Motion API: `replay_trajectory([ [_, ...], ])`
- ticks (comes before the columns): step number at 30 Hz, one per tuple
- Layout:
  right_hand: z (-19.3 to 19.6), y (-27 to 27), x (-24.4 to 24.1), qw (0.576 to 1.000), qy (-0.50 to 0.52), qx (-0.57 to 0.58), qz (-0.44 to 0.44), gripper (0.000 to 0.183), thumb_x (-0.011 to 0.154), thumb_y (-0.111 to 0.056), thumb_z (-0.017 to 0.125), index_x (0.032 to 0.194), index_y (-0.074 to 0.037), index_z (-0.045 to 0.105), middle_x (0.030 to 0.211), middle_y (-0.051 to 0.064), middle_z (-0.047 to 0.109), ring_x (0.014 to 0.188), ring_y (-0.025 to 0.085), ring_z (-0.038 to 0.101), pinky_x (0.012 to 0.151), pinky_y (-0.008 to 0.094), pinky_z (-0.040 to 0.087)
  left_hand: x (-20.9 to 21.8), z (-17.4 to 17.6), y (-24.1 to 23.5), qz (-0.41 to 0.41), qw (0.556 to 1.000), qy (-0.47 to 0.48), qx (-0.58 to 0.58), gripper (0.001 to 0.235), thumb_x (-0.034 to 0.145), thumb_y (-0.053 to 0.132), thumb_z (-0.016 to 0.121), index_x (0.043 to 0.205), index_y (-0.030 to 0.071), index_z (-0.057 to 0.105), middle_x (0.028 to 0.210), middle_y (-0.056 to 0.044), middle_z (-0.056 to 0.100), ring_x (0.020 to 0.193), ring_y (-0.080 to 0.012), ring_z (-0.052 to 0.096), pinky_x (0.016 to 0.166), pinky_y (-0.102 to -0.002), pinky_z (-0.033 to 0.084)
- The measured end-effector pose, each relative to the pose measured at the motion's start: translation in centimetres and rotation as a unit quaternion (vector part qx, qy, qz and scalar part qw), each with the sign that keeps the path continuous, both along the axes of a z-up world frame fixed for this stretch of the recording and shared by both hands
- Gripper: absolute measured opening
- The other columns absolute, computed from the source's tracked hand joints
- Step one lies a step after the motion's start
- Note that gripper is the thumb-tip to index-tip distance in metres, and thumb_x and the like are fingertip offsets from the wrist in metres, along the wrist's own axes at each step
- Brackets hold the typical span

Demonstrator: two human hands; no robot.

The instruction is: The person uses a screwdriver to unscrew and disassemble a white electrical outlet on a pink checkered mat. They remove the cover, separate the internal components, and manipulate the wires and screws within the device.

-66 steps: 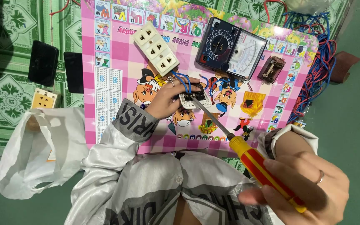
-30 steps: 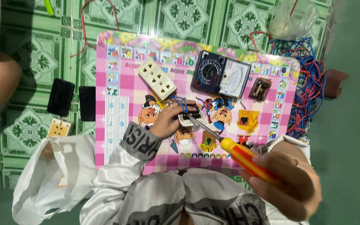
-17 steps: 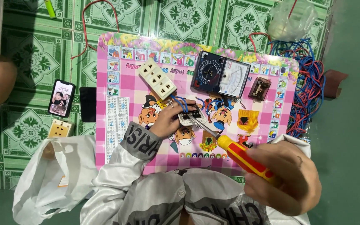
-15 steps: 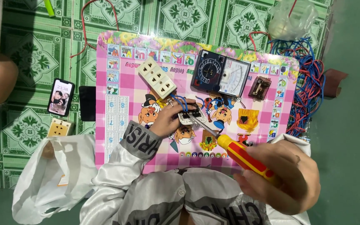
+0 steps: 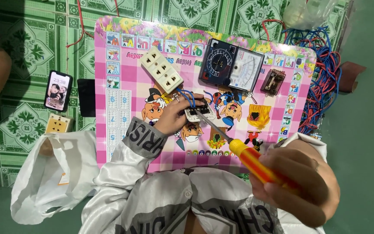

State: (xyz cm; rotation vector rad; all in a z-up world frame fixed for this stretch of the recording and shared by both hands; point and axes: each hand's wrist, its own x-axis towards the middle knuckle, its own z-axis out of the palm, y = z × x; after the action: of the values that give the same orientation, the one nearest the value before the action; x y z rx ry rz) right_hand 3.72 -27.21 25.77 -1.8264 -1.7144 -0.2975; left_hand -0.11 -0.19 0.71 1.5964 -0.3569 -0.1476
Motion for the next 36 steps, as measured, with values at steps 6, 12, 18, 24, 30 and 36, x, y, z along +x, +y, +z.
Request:
replay_trajectory([
  [6,1.4,2.3,-0.8,0.995,0.054,-0.021,-0.086,0.063,0.096,-0.006,0.085,0.134,-0.011,0.035,0.121,0.026,0.061,0.09,0.037,0.069,0.073,0.045,0.065,0.0,0.3,0.0,0.001,1.0,-0.004,-0.006,0.068,0.074,-0.014,0.033,0.129,0.011,0.065,0.144,-0.015,0.061,0.136,-0.035,0.057,0.119,-0.052,0.044],
  [12,1.9,1.9,0.2,0.97,0.234,-0.048,-0.043,0.082,0.089,-0.012,0.098,0.134,-0.017,0.03,0.132,0.014,0.064,0.115,0.029,0.075,0.095,0.033,0.072,0.0,0.4,0.0,0.007,1.0,-0.013,-0.003,0.051,0.089,-0.011,0.042,0.128,0.011,0.066,0.142,-0.014,0.062,0.135,-0.0339,0.059,0.118,-0.049,0.045],
  [18,-0.6,3.1,-0.7,0.949,0.289,0.12,-0.042,0.043,0.1,0.006,0.055,0.135,-0.006,0.033,0.139,0.037,0.046,0.128,0.042,0.063,0.104,0.057,0.075,0.1,0.2,0.0,0.004,1.0,-0.016,-0.003,0.046,0.092,-0.009,0.045,0.128,0.011,0.066,0.142,-0.015,0.061,0.134,-0.0337,0.059,0.117,-0.049,0.046],
  [24,-0.7,4.3,-0.2,0.952,0.275,0.128,-0.026,0.061,0.089,0.0,0.072,0.12,-0.012,0.022,0.114,0.021,0.06,0.088,0.036,0.077,0.082,0.058,0.08,0.1,0.1,0.1,-0.002,1.0,-0.017,-0.006,0.055,0.085,-0.011,0.039,0.128,0.011,0.065,0.142,-0.014,0.061,0.134,-0.0346,0.059,0.117,-0.051,0.046],
  [30,-3.7,-1.3,-3.5,0.877,0.145,0.421,-0.182,0.051,0.108,-0.04,0.057,0.067,-0.017,0.035,0.042,-0.006,0.038,0.033,0.01,0.055,0.04,0.027,0.055,0.1,-0.6,0.0,0.002,1.0,-0.027,-0.008,0.034,0.101,-0.001,0.05,0.129,0.011,0.066,0.142,-0.015,0.061,0.132,-0.0338,0.06,0.114,-0.049,0.049],
  [36,-5.7,6.4,0.2,0.938,0.077,-0.236,-0.243,0.014,0.096,-0.025,0.07,0.104,-0.014,0.07,0.078,0.002,0.072,0.06,0.018,0.068,0.055,0.032,0.057,0.3,0.2,-0.6,0.05,0.994,-0.015,-0.092,0.04,0.088,-0.016,0.06,0.12,0.006,0.073,0.13,-0.023,0.068,0.119,-0.048,0.064,0.103,-0.058,0.049],
])
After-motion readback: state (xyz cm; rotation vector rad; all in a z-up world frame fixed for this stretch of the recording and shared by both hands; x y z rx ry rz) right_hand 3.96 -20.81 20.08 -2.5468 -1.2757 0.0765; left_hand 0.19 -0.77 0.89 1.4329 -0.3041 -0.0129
